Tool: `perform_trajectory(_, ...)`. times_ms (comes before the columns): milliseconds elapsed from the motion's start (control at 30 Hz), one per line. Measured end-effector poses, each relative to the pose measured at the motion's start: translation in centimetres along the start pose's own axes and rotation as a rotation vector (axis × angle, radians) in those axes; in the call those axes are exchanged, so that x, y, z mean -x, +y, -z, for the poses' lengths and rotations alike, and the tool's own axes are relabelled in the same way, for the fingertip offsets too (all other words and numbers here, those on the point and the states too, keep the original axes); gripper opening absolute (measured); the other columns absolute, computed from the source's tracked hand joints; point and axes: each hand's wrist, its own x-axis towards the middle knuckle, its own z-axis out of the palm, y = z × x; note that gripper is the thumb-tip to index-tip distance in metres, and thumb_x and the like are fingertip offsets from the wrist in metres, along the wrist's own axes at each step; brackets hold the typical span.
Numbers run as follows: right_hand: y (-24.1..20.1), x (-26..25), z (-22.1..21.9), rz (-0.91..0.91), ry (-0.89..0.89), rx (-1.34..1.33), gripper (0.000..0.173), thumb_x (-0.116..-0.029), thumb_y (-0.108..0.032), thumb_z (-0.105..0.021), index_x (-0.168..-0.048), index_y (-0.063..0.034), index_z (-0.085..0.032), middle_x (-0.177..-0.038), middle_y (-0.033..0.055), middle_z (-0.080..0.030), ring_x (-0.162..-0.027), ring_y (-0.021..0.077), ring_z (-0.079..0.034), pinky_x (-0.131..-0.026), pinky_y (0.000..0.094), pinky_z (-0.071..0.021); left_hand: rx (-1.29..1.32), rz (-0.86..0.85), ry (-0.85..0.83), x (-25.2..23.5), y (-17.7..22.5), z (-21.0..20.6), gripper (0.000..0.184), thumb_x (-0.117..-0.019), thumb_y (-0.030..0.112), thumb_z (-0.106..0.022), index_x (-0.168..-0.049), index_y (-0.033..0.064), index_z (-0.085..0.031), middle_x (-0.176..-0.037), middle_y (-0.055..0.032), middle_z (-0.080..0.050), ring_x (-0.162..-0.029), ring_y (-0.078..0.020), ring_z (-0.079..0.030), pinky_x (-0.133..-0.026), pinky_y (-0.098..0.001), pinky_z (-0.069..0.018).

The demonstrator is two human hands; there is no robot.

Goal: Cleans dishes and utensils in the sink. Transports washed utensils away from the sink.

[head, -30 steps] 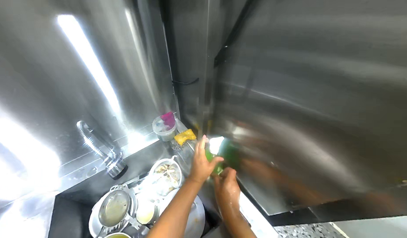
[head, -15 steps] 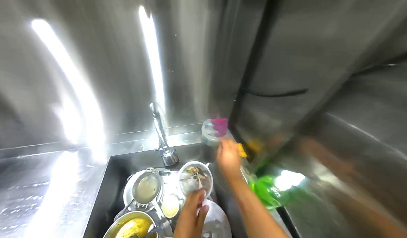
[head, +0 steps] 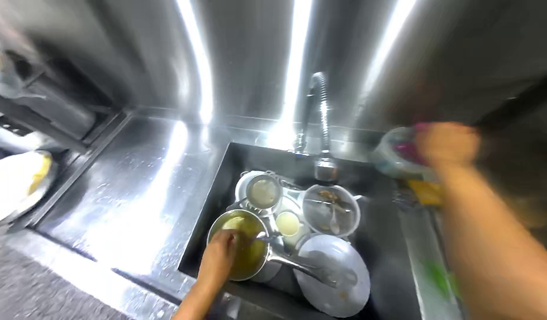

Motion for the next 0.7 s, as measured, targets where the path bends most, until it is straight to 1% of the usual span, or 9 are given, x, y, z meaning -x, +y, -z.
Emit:
perform_trajectory(133, 0.2, 0.2, -1.8, 0.098, -0.151, -0.104, 0.032, -0.1041, -0.014, -0.056, -0.11, 0.015, -0.066, -0.119, 0.0458, -0.058, -0.117, 0.065, -0.053, -0.092, 0.0809, -0.0384, -0.221, 0.231, -0.338, -2.7, -0.1, 0.0, 0.039, -0.1094, 0.016, -0.042, -0.142, -0.0014, -0.055, -0.144, -0.0246, -0.054, -0.135, -0.0369, -0.053, -0.115, -0.0486, -0.0396)
perform_trajectory(300, 0.5, -0.4, -2.8, 0.09, -0.186, -0.136, 0.036, -0.1003, -0.018, -0.065, -0.117, 0.0134, -0.065, -0.123, 0.0439, -0.058, -0.122, 0.0625, -0.052, -0.098, 0.0791, -0.0367, -0.329, 0.313, -0.536, -4.9, 1.4, -2.3, 0.044, -0.1112, 0.027, -0.039, -0.136, -0.0047, -0.058, -0.14, -0.0282, -0.056, -0.135, -0.0416, -0.051, -0.113, -0.0585, -0.0375)
perform_trajectory(333, 0.3, -0.5, -2.8, 0.056, -0.188, -0.132, 0.038, -0.0992, -0.019, -0.066, -0.118, 0.0135, -0.064, -0.124, 0.0434, -0.058, -0.123, 0.0618, -0.052, -0.097, 0.0788, -0.0371, -0.312, 0.368, -0.53, -5.7, 1.3, -3.1, 0.047, -0.1114, 0.03, -0.038, -0.134, -0.0056, -0.059, -0.139, -0.0279, -0.057, -0.133, -0.0407, -0.054, -0.111, -0.0584, -0.0392)
perform_trajectory(400, -0.1, -0.8, -2.8, -0.013, -0.187, -0.121, 0.041, -0.0989, -0.023, -0.067, -0.116, 0.0139, -0.064, -0.125, 0.043, -0.058, -0.123, 0.061, -0.053, -0.096, 0.0782, -0.0383, -0.182, 0.524, -0.477, -7.7, -0.3, -5.4, 0.058, -0.111, 0.043, -0.035, -0.131, -0.0047, -0.06, -0.128, -0.0249, -0.063, -0.115, -0.035, -0.065, -0.101, -0.0525, -0.0493)
perform_trajectory(500, -0.9, 0.0, -3.0, -0.105, -0.083, -0.21, 0.038, -0.101, -0.023, -0.058, -0.115, 0.0121, -0.064, -0.124, 0.0413, -0.059, -0.123, 0.0588, -0.054, -0.095, 0.0762, -0.0407, 0.074, 0.681, -0.502, -10.1, -3.1, -9.2, 0.075, -0.1065, 0.062, -0.031, -0.138, -0.0027, -0.055, -0.123, -0.0242, -0.065, -0.104, -0.0326, -0.067, -0.094, -0.049, -0.0526)
perform_trajectory(533, -1.0, 0.5, -2.9, -0.121, -0.01, -0.28, 0.039, -0.1033, -0.023, -0.052, -0.119, 0.011, -0.062, -0.126, 0.0402, -0.059, -0.124, 0.0574, -0.054, -0.097, 0.0745, -0.0404, 0.143, 0.715, -0.501, -10.5, -2.8, -10.1, 0.075, -0.1064, 0.062, -0.032, -0.14, -0.0011, -0.054, -0.123, -0.0228, -0.065, -0.103, -0.0305, -0.067, -0.094, -0.047, -0.0528)
perform_trajectory(600, -0.8, 1.3, -2.9, -0.138, 0.183, -0.444, 0.04, -0.1039, -0.021, -0.045, -0.128, 0.0067, -0.06, -0.13, 0.0341, -0.06, -0.127, 0.0492, -0.056, -0.104, 0.0651, -0.0412, 0.351, 0.796, -0.415, -11.1, -1.8, -11.6, 0.055, -0.1099, 0.048, -0.038, -0.135, 0.0027, -0.057, -0.11, -0.0158, -0.067, -0.09, -0.0225, -0.066, -0.084, -0.0388, -0.0542)
perform_trajectory(667, -0.5, 2.1, -2.6, -0.147, 0.398, -0.629, 0.041, -0.1017, -0.018, -0.044, -0.133, 0.003, -0.059, -0.131, 0.0253, -0.063, -0.125, 0.0339, -0.06, -0.107, 0.0469, -0.0441, 0.64, 0.905, -0.252, -11.2, -0.8, -12.1, 0.028, -0.109, 0.023, -0.047, -0.121, 0.0018, -0.061, -0.092, -0.0111, -0.064, -0.072, -0.0174, -0.061, -0.069, -0.0321, -0.0528)
perform_trajectory(700, -0.4, 2.4, -2.3, -0.14, 0.5, -0.719, 0.04, -0.1008, -0.016, -0.044, -0.132, 0.0032, -0.06, -0.126, 0.0218, -0.065, -0.119, 0.0263, -0.062, -0.103, 0.0384, -0.0464, 0.763, 0.972, -0.18, -11.1, -0.7, -12.1, 0.018, -0.1065, 0.013, -0.047, -0.113, 0.0003, -0.059, -0.086, -0.0106, -0.06, -0.068, -0.0174, -0.058, -0.064, -0.0313, -0.0521)
